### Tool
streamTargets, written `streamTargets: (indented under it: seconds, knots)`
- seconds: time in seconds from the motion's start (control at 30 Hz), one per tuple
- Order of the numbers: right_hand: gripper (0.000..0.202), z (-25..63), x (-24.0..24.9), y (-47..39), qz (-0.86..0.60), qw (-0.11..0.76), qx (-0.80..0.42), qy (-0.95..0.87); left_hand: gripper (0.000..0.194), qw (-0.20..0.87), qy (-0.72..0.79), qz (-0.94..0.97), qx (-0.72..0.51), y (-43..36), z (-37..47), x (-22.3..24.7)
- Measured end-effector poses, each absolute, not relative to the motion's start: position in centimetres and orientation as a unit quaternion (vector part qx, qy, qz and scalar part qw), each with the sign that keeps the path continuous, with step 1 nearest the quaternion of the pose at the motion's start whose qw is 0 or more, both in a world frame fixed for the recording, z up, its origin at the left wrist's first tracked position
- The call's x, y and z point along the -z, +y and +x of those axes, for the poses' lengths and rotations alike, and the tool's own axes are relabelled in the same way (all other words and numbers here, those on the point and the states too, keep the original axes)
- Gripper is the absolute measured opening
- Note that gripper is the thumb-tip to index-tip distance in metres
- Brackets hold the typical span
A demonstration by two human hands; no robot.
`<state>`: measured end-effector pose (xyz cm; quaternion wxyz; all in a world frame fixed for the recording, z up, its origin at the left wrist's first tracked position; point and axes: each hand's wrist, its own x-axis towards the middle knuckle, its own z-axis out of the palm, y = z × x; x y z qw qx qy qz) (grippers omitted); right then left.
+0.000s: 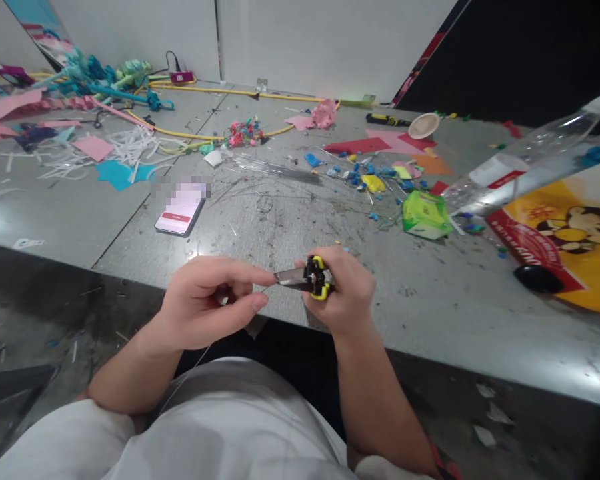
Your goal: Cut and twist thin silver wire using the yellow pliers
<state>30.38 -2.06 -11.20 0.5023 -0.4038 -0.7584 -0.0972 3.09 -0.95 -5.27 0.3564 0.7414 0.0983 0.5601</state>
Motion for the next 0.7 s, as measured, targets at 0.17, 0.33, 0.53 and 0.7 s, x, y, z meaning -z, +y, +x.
streamTargets:
  seconds: [0.17,0.33,0.53,0.7]
  knots:
    - [0.038,30.2,10.9,-2.1,-0.39,0.513,0.075,-0.761,0.05,0.361,0.109,0.75,-0.543,-0.9,2.6,6.0]
    - [0.033,30.2,10.8,-2.2,-0.392,0.502,0.092,-0.765,0.051,0.35,0.11,0.757,-0.541,-0.8,2.2,5.9]
    - [0.029,30.4,11.2,-2.2,-0.39,0.511,0.114,-0.757,0.051,0.332,0.135,0.761,-0.54,-1.3,2.2,5.2]
    - [0.029,30.0,11.5,-2.3,-0.409,0.514,0.161,-0.736,0.034,0.349,0.222,0.716,-0.562,-3.5,3.3,4.8]
